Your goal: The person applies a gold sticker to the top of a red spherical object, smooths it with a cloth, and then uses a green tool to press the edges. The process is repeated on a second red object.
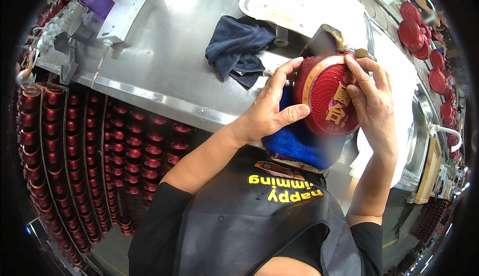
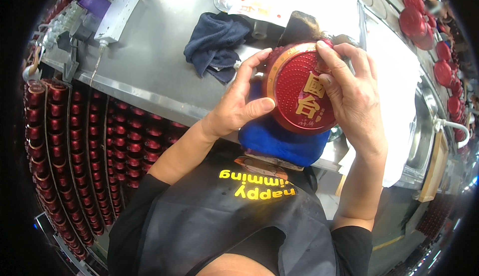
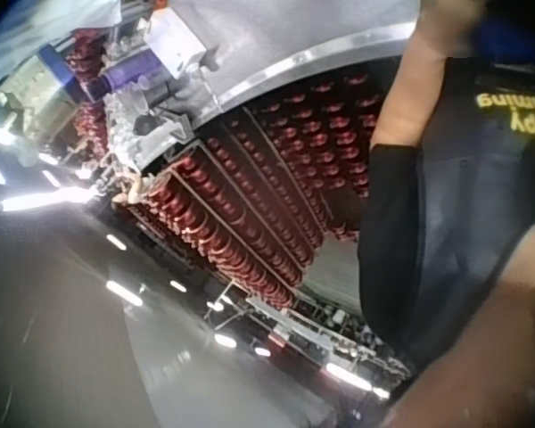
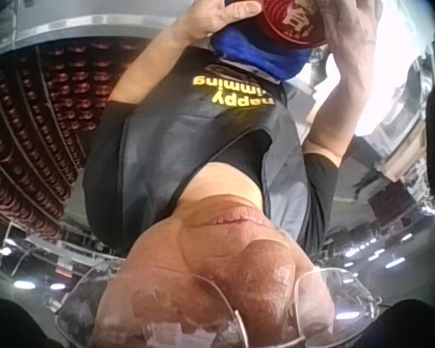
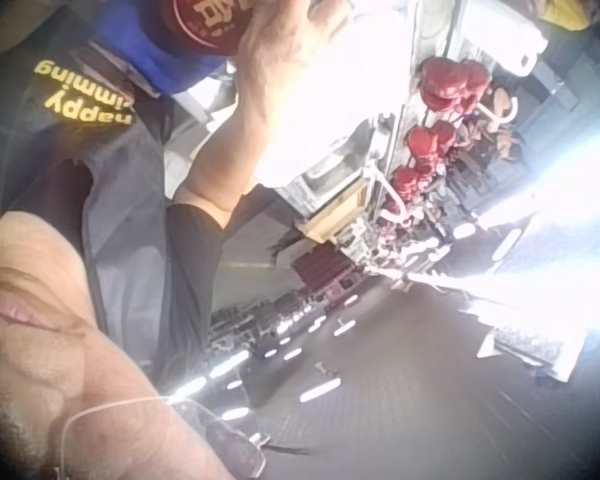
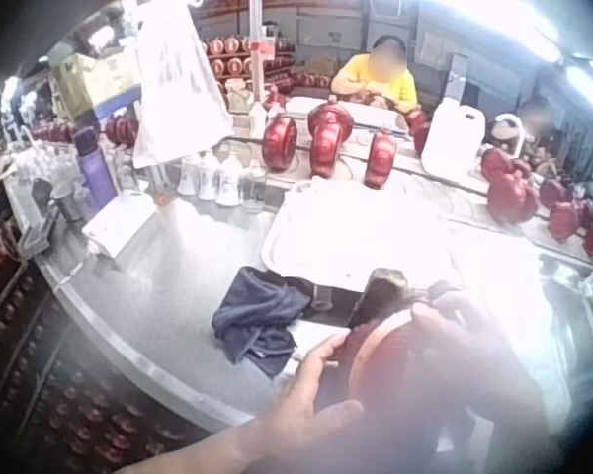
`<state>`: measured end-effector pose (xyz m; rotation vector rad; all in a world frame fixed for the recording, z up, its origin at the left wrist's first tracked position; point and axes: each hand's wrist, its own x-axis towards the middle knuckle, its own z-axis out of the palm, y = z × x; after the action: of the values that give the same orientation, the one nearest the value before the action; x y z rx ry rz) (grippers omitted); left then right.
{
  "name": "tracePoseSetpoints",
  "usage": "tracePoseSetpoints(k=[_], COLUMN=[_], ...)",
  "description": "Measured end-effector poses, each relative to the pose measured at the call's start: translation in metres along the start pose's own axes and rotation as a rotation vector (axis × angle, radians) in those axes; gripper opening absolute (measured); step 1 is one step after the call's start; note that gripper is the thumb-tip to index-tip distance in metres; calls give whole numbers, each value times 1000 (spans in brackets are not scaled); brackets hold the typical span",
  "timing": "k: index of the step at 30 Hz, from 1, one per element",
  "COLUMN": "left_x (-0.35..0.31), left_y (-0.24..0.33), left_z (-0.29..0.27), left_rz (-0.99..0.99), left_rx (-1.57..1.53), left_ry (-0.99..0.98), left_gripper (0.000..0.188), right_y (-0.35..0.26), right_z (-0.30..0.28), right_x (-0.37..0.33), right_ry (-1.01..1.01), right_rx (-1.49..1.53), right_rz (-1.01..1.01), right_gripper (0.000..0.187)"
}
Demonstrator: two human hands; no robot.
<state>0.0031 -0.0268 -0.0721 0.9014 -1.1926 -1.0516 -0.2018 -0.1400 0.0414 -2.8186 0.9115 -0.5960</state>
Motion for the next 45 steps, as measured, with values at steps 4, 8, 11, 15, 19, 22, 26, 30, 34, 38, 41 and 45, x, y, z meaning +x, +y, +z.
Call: tracePoseSetpoints(k=[4,8,11,15,19,22,26,30,34,38,41,45], left_x=[-2,-12,-17,4,44,74,97,105,108,111,115,119], left_y=[-3,6,20,35,47,54,61,62,61,66,67,67], left_z=[0,2,3,-3,-11,-13,-11,-7,-1,3,9,17], left_rz=[33,392,495,391,453,492,500,528,572,586,621,644], left_rx=[56,578,964,1045,1065,1029,1071,1123,1146,1228,1221,1182], left_ry=[8,150,50,26,-58,-158,-291,-336,-331,-377,-393,-416], left_gripper=[89,86,79,83,79,75,70,65,61,67,65,62], right_y=[-1,-2,0,10,20,24,27,31,35,42,43,43], right_z=[-1,-4,-7,-12,-11,-7,0,2,8,15,14,5], right_x=[1,3,0,-11,-30,-43,-53,-59,-67,-72,-78,-83], right_ry=[-13,-21,-29,9,32,49,79,69,181,112,159,132], right_rx=[4,-33,30,113,198,275,337,233,317,586,602,602], right_rz=[2,-27,-13,38,134,191,193,144,241,382,369,388], right_gripper=[43,47,49,48,45,46,46,45,42,36,26,14])
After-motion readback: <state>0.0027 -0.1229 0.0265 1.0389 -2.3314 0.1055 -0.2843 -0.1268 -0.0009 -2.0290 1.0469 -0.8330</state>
